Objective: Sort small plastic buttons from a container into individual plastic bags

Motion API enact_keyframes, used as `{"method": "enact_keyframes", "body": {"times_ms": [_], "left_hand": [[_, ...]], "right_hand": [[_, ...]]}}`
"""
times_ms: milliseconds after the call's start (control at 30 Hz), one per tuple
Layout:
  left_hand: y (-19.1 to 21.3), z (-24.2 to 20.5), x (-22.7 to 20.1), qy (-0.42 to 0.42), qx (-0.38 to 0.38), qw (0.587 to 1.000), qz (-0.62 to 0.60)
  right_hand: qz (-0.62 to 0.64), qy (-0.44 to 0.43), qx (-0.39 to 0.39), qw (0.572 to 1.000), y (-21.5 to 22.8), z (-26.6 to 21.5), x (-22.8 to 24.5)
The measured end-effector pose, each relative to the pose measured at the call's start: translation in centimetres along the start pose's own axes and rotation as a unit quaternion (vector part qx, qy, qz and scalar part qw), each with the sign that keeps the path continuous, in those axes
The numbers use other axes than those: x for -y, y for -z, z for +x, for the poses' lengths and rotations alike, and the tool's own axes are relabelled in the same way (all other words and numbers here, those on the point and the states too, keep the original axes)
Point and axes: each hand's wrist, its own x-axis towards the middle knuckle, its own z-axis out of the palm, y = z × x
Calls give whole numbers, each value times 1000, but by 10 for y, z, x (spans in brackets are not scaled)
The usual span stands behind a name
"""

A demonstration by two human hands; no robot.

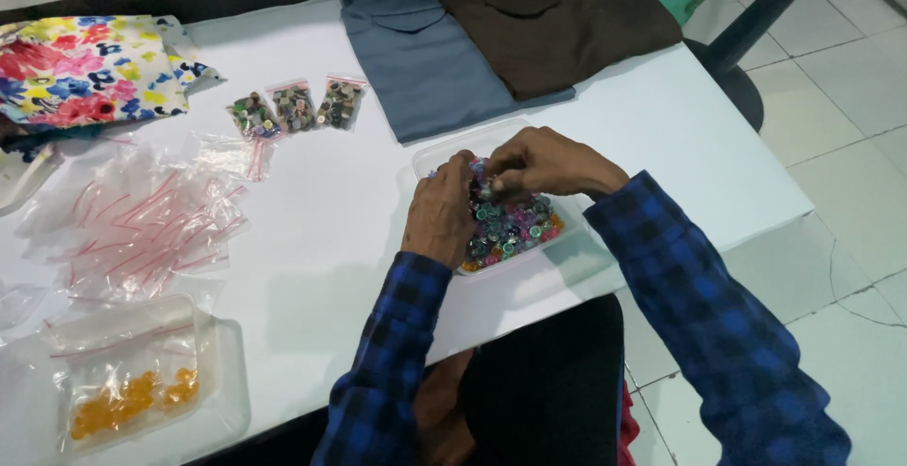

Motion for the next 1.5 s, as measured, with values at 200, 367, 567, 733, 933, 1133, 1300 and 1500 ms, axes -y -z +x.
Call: {"method": "enact_keyframes", "body": {"times_ms": [200,367,567,733,933,1133,1300,1500], "left_hand": [[6,-2,-2,0,-21,999,-44],[2,-1,1,14,-9,999,-47],[-8,-1,11,37,-6,997,-69],[-1,0,6,34,0,997,-64],[-3,-1,8,30,-5,997,-73],[11,-2,-2,39,12,998,-52],[14,-1,-2,2,15,999,-49],[-7,2,26,-56,20,996,-69]], "right_hand": [[-120,-31,-63,990,-21,33,-48],[-276,-19,-100,956,-63,76,-98],[-129,-4,-96,987,-68,90,-126],[-1,-60,-57,997,-37,56,-73],[175,-134,-37,975,-28,28,-36],[276,-85,-26,957,-21,3,-31],[278,-11,-11,960,-23,-5,-30],[266,6,10,964,-24,-2,-38]]}}
